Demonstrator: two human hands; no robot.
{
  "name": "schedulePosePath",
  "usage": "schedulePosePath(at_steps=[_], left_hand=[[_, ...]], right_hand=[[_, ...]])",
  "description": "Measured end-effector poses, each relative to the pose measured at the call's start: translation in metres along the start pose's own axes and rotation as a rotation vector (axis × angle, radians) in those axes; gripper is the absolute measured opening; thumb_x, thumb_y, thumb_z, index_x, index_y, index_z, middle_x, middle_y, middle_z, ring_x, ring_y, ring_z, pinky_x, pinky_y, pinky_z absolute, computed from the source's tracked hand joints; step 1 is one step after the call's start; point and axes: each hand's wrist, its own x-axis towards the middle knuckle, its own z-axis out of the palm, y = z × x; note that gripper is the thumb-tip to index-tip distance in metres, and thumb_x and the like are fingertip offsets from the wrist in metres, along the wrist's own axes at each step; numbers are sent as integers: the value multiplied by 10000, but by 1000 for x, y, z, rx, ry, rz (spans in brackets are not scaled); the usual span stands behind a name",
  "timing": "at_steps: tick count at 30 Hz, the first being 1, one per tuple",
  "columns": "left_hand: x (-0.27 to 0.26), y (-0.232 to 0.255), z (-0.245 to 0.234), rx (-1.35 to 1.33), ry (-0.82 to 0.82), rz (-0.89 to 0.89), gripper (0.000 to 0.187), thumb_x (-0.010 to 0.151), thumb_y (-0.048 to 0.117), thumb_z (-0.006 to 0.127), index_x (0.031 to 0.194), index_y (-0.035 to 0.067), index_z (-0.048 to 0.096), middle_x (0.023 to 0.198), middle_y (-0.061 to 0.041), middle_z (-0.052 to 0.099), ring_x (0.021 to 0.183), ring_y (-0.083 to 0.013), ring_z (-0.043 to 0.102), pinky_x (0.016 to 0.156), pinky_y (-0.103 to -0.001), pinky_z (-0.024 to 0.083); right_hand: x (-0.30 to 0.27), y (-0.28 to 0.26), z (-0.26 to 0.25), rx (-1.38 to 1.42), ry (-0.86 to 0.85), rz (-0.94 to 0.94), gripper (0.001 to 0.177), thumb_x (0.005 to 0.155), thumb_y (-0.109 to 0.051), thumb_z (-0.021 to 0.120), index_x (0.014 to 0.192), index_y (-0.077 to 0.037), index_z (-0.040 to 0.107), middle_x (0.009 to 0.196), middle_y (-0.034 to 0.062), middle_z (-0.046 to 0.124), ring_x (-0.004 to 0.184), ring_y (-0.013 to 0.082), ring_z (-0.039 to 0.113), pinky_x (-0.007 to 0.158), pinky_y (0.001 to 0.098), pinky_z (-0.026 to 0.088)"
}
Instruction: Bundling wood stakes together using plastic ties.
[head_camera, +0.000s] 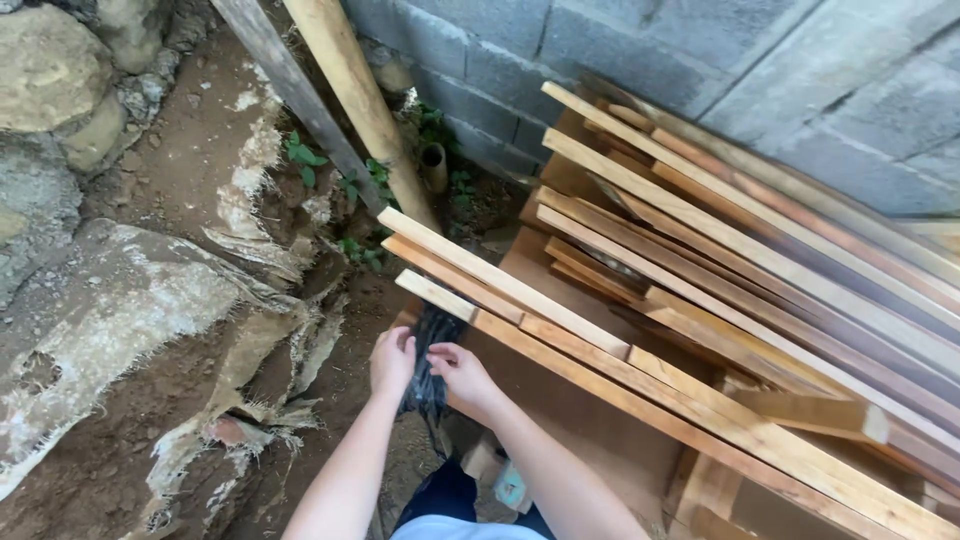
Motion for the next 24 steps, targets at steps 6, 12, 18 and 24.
schedulePosePath(at_steps=[6,12,18,24], left_hand=[[23,-18,16,108,-149,-136,222,908,347,717,1070,206,771,1042,-99,760,1059,-337,725,918,-484,582],[8,-34,10,-170,-37,-186,260,923,358,718,1104,187,790,1001,-164,785,1019,-395,723,861,-498,581],[-21,-31,-3,-177,-111,-90,271,923,419,720,1108,231,784,983,-95,796,970,-307,749,806,-444,608],[-28,-25,-1,-514,-435,-202,636,1047,624,456,1262,99,745,1209,-192,744,1181,-348,679,939,-454,554]], right_hand=[[97,96,18,43,89,158,372,1003,-315,647,1353,-189,629,1239,82,737,992,205,769,698,247,603],[85,76,20,1,97,200,462,994,-359,683,1382,-117,622,1267,145,714,1063,230,742,693,234,581],[58,16,19,-220,218,52,393,920,-491,764,1139,-164,769,940,71,788,799,166,771,651,268,586],[25,-27,17,-469,108,-18,280,998,-398,605,883,-188,752,764,47,750,841,266,734,745,381,555]])
